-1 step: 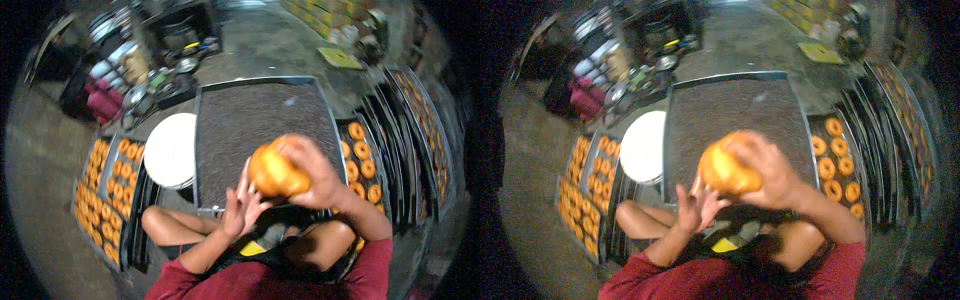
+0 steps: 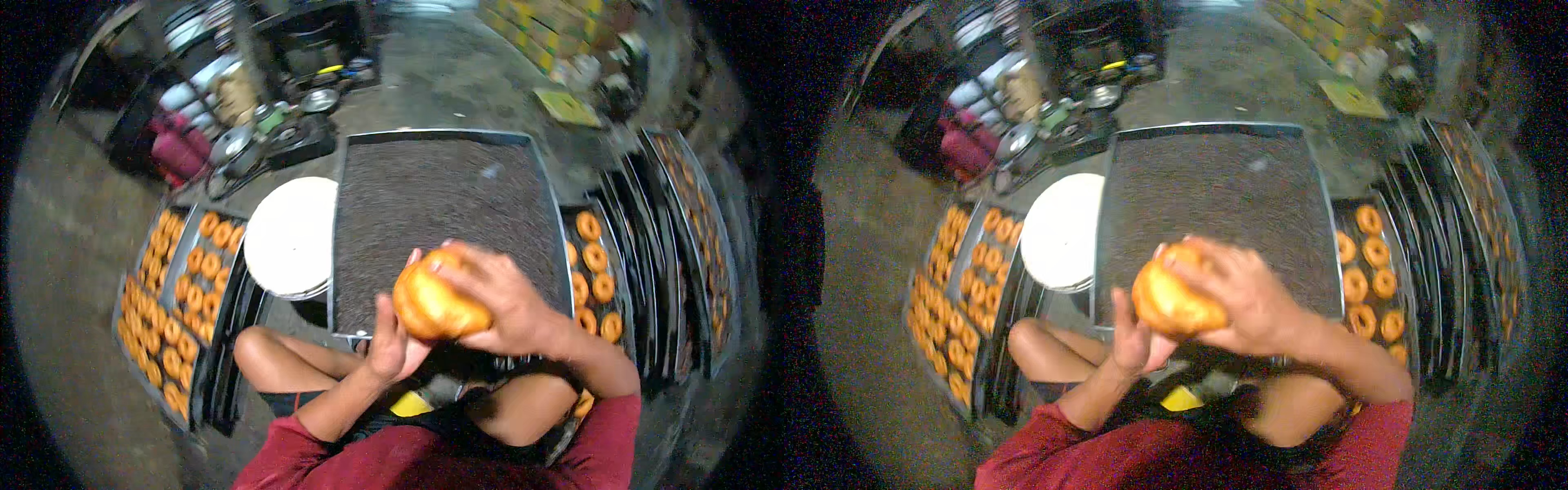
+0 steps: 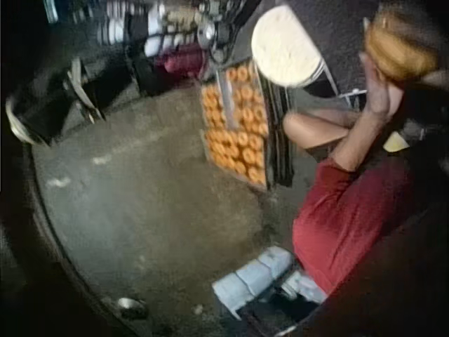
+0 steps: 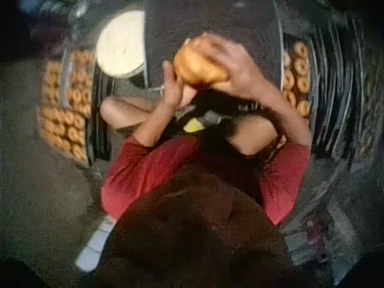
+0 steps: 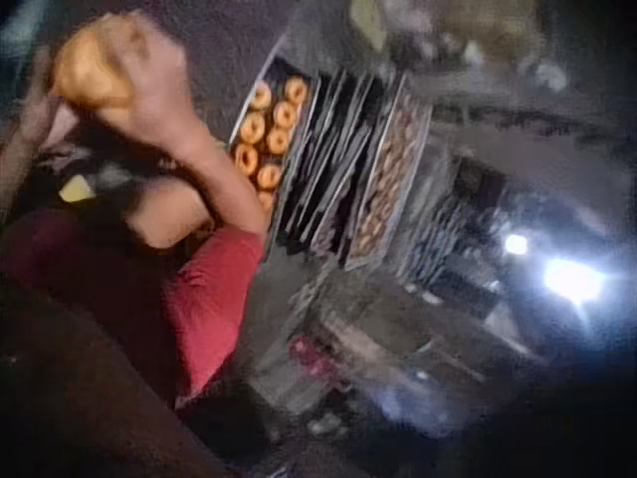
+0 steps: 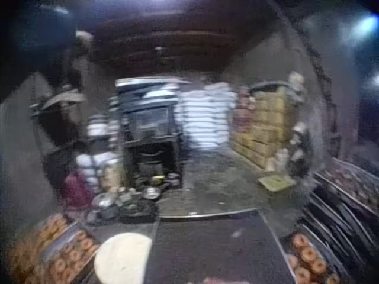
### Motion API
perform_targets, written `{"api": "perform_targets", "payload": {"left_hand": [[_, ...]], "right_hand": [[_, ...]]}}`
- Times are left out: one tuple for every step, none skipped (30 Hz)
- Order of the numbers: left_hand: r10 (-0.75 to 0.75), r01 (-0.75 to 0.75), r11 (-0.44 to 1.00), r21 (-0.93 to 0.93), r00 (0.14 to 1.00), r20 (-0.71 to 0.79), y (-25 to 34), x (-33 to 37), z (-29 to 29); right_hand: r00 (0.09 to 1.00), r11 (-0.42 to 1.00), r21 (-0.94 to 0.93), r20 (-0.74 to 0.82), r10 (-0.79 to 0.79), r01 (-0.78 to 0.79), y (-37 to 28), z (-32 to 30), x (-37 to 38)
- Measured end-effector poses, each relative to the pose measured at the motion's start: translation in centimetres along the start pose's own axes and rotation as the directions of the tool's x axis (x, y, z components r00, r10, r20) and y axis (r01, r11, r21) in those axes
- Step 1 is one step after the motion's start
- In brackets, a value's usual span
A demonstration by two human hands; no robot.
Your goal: The person repeatedly picks up plain donuts, splits them open, fills them with a white cream from a bucket, and then presses them into a tray of dark seeds. The filled donuts are placed onto metal trays.
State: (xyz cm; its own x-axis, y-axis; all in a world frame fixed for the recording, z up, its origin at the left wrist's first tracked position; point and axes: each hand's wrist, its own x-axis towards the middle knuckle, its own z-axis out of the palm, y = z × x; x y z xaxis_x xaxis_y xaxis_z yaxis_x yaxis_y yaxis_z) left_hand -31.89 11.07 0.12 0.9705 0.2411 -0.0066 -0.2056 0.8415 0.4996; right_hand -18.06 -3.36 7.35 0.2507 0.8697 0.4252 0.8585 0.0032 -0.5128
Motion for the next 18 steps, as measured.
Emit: {"api": "perform_targets", "payload": {"left_hand": [[0.082,-0.078,0.994,0.073,0.995,-0.057,1.3,0.6,0.0],[0.024,-0.026,1.000,-0.010,0.994,-0.110,2.8,0.3,-0.4],[-0.029,0.013,0.992,-0.129,0.992,-0.122,4.3,-0.2,-1.0],[-0.009,-0.020,0.982,-0.190,0.988,-0.153,5.3,-0.7,-1.6],[0.057,-0.084,0.985,-0.152,0.983,-0.174,6.2,-0.8,-2.2],[0.098,-0.115,0.982,-0.152,0.988,-0.118,7.1,-1.3,-2.9],[0.084,-0.104,0.984,-0.146,0.987,-0.141,8.0,-1.8,-3.8],[0.103,-0.123,0.982,-0.140,0.984,-0.142,8.3,-2.1,-4.3],[0.131,-0.155,0.982,-0.107,0.971,-0.201,8.7,-2.2,-4.9],[0.155,-0.179,0.981,-0.077,0.955,-0.252,9.3,-2.3,-5.7],[0.192,-0.209,0.978,-0.029,0.938,-0.288,9.6,-2.5,-6.4],[0.202,-0.226,0.974,-0.030,0.915,-0.350,10.1,-2.8,-6.9],[0.236,-0.253,0.967,0.007,0.891,-0.388,10.5,-2.9,-7.5],[0.266,-0.276,0.960,0.041,0.861,-0.433,10.8,-3.3,-8.0],[0.283,-0.283,0.956,0.075,0.826,-0.488,11.1,-3.5,-8.6],[0.305,-0.320,0.946,0.053,0.819,-0.486,11.3,-4.0,-9.1],[0.336,-0.321,0.939,0.122,0.781,-0.527,11.7,-4.3,-9.7],[0.367,-0.323,0.929,0.179,0.746,-0.556,11.8,-4.5,-10.3]], "right_hand": [[0.993,0.994,-0.106,0.116,-0.009,0.022,-2.0,0.6,2.6],[0.990,0.978,-0.199,0.134,-0.031,0.057,-3.4,0.7,4.6],[0.988,0.988,-0.155,0.155,0.016,0.009,-4.1,0.5,6.5],[0.978,0.989,0.047,0.165,0.129,-0.138,-4.5,0.5,7.9],[0.936,0.920,0.229,0.227,0.268,-0.319,-4.6,0.5,9.2],[0.972,0.936,0.300,0.197,0.127,-0.183,-4.2,1.9,10.8],[0.947,0.942,0.245,0.278,0.160,-0.231,-4.2,3.7,11.7],[0.949,0.963,0.186,0.283,0.137,-0.195,-4.4,6.0,12.5],[0.924,0.968,0.080,0.328,0.198,-0.236,-4.6,8.2,13.3],[0.957,0.992,-0.009,0.262,0.123,-0.125,-4.9,9.6,13.8],[0.949,0.980,-0.151,0.269,0.166,-0.128,-5.2,10.2,13.7],[0.951,0.981,-0.165,0.273,0.147,-0.105,-5.8,11.0,13.7],[0.937,0.972,-0.196,0.297,0.181,-0.126,-6.4,11.8,13.9],[0.898,0.969,-0.213,0.390,0.205,-0.129,-7.0,12.7,14.2],[0.892,0.979,-0.173,0.419,0.173,-0.108,-7.6,13.2,14.4],[0.883,0.988,-0.104,0.447,0.147,-0.111,-7.7,13.7,15.1],[0.877,0.994,-0.044,0.470,0.106,-0.096,-7.9,14.6,15.9],[0.855,0.994,0.017,0.512,0.085,-0.108,-7.8,15.1,16.5]]}}
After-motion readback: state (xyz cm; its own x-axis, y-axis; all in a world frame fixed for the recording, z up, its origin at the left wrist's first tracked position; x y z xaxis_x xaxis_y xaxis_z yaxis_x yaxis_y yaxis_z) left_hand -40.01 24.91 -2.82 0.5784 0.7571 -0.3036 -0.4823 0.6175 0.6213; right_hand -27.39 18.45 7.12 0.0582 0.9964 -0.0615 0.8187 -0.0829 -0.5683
